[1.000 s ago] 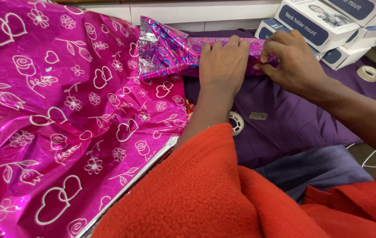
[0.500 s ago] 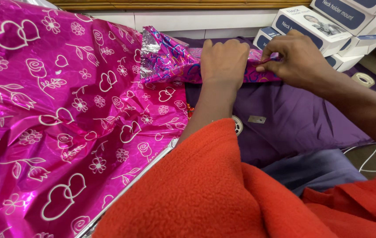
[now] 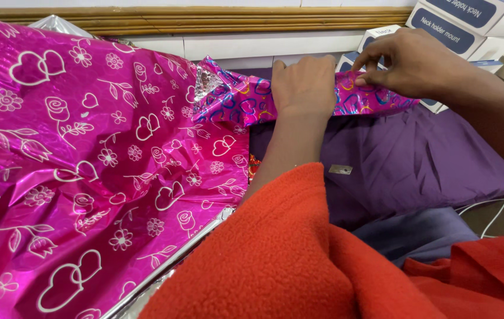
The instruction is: The person wraps a rectangular box with pink floral wrapping paper. They fold the paper over the box, tear off pieces of clear tape, and press the tape onto the paper to secure the folds. The wrapped box remains on the lap throughout the clip.
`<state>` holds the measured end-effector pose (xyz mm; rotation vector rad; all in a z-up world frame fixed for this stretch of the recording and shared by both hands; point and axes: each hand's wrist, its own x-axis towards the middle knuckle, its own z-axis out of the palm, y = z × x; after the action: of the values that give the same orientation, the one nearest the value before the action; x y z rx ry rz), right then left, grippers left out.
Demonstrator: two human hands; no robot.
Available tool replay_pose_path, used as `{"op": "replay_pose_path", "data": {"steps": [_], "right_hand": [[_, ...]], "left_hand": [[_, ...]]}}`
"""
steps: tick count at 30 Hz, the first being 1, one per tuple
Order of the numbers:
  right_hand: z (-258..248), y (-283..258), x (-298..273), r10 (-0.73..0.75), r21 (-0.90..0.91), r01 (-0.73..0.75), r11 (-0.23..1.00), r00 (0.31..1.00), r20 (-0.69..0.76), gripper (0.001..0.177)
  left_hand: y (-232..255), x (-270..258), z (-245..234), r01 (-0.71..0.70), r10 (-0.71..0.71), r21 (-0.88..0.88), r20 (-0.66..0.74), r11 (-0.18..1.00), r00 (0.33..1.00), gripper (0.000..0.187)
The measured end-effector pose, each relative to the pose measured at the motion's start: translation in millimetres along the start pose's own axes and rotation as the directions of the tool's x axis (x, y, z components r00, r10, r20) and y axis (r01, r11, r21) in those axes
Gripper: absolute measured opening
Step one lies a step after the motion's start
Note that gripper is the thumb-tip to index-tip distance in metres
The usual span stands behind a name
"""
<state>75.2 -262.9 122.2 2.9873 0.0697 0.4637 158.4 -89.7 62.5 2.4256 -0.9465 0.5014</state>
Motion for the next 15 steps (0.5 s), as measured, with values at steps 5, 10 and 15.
{"op": "replay_pose_path", "data": {"steps": [5,10,15], "right_hand": [[-9.9,-18.9,-26.2,0.129,0.091,-0.125,0.988,0.991,-0.036,0.03],[1.6,-42.4,-38.0,0.282,0.188,-0.318,0.929,0.94,0.192,0.055],[6.6,-52.3,-33.7,0.286,0.157,-0.318,0.935,0.938,0.198,0.058]], "left_hand": [[-0.1,6.2,-1.8,0.02,-0.02,0.003,-0.024,1.0,1.0,0.02],[-1.0,10.8,2.2,0.049,-0.049,-0.015,-0.03,0.999,0.998,0.019],[0.9,8.1,-10.2,0.092,-0.091,-0.028,0.033,0.995,0.995,0.018]]}}
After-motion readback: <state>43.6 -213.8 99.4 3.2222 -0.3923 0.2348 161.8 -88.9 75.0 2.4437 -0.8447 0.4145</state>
